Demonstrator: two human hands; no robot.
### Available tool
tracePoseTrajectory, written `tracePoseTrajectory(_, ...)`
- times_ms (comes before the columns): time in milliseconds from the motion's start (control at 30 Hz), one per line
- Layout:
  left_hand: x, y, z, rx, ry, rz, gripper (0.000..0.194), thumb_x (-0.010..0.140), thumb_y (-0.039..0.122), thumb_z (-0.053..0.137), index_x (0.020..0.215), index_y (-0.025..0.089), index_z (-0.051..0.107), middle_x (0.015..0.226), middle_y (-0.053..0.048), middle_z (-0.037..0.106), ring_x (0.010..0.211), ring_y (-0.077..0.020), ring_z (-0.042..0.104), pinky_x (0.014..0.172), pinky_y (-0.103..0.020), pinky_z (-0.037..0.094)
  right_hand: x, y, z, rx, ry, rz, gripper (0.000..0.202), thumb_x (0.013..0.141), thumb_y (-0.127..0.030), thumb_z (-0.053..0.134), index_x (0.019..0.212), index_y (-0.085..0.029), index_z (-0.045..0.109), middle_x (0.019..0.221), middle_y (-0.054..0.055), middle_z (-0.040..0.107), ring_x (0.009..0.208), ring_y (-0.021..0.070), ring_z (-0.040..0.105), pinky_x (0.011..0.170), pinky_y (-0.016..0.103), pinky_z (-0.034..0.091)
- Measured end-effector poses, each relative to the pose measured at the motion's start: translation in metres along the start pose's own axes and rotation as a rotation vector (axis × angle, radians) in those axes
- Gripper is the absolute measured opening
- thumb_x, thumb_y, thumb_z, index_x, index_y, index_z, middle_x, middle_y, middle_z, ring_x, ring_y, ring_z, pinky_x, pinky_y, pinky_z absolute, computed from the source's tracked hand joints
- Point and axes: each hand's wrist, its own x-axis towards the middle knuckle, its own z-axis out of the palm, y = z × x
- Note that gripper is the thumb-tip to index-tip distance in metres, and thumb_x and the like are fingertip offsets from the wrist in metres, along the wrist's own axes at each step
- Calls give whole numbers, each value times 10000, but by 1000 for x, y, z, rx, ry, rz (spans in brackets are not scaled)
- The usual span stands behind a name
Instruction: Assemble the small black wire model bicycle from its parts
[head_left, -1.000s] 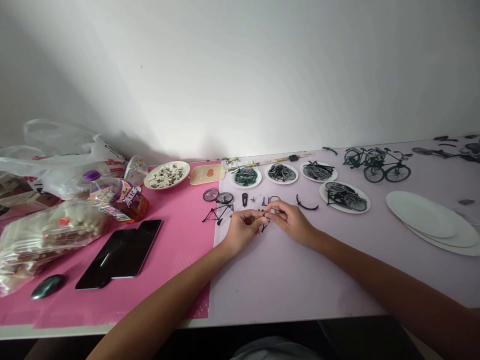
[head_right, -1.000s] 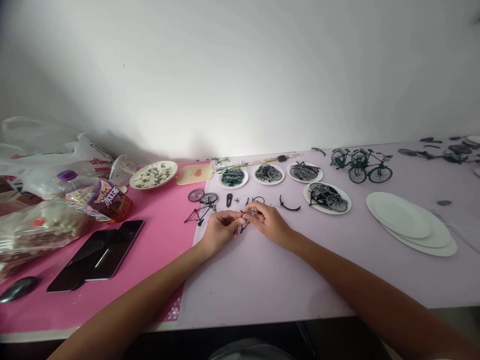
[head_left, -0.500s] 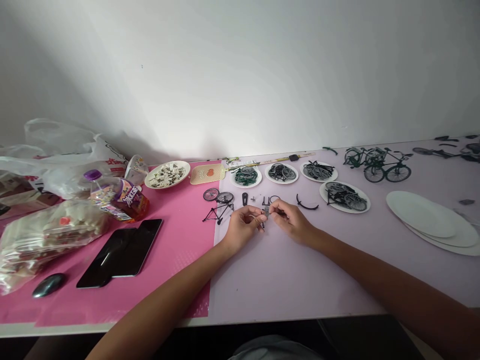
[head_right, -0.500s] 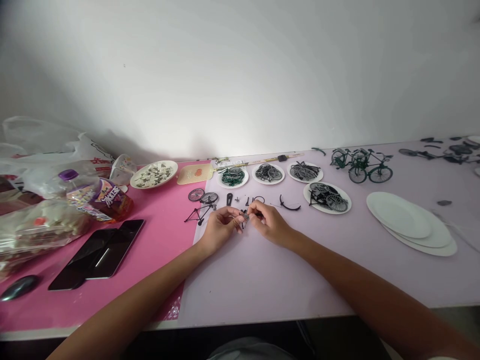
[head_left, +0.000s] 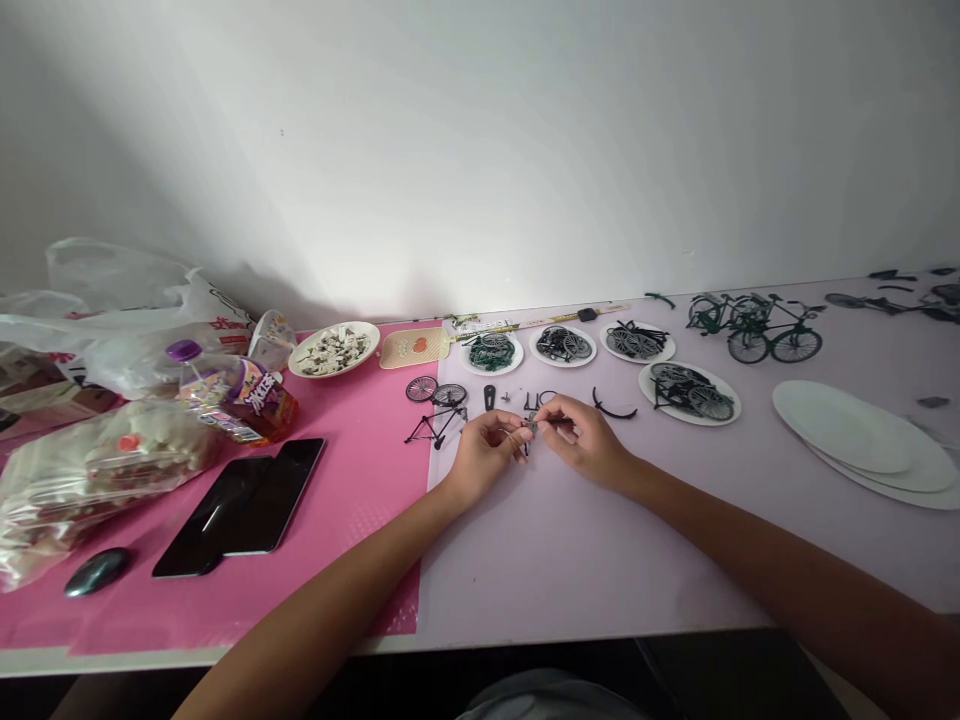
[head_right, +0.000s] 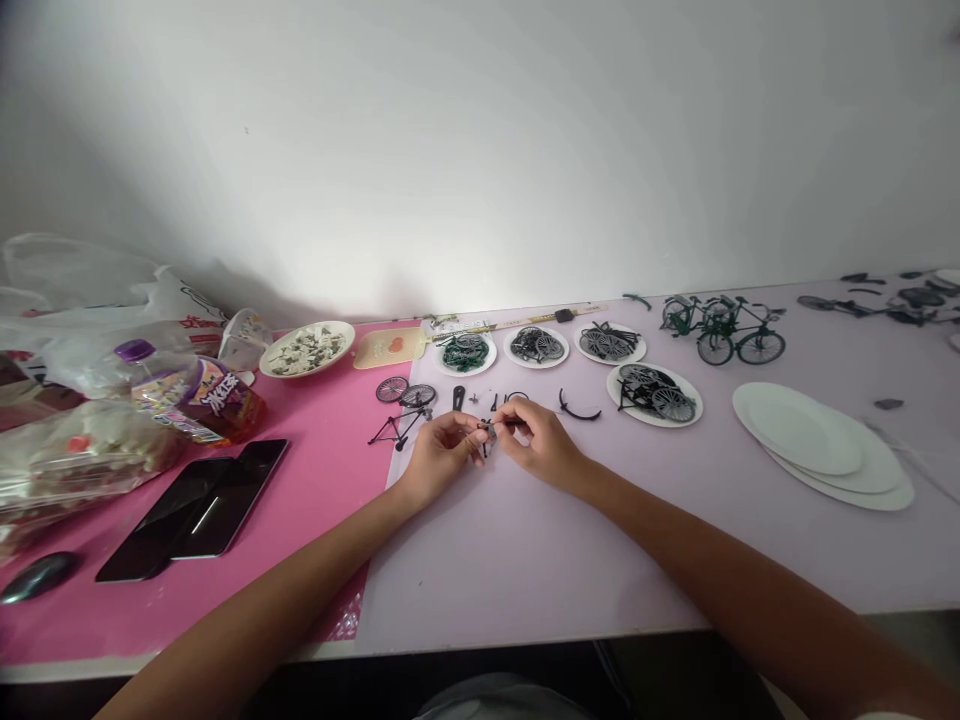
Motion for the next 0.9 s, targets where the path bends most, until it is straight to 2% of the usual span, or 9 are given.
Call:
tracePoseTrajectory(233, 1, -1, -2, 10, 2, 2, 437, 758, 505, 837, 856, 139, 619, 761, -13, 670, 531, -101, 632, 547, -239, 496, 0, 4, 2, -8, 62, -91, 74, 922, -298, 633, 874, -244, 616, 828, 35, 620, 686, 174, 541, 581, 314, 423)
tracePoseTrajectory(467, 0, 0, -3, 18, 4, -2, 450, 761, 523, 830, 867, 145, 610, 804, -23, 687, 527, -98, 634, 537, -233, 484, 0, 8, 3, -16, 34, -117, 123, 978, -333, 602, 913, -239, 647, 858, 46, 629, 713, 176, 565, 608, 315, 460)
tracePoseTrajectory(667, 0, 2, -3, 16, -1, -11, 472, 732, 546, 842, 821, 152, 599, 726, -1, 661, 521, -105, 627, 531, -238, 491, 1, 13, 2, -51, 54, -159, 150, 992, -341, 621, 967, -223, 710, 872, 43, 640, 662, 142, 557, 572, 283, 449)
tracePoseTrajectory(900, -2, 3, -3, 25, -13, -20, 443, 739, 529, 842, 798, 152, 616, 679, -1, 659, 531, -112, 626, 544, -243, 492, 2, 13, 0, -58, 33, -136, 220, 991, -395, 622, 903, -219, 721, 828, 42, 647, 654, 148, 556, 561, 280, 432)
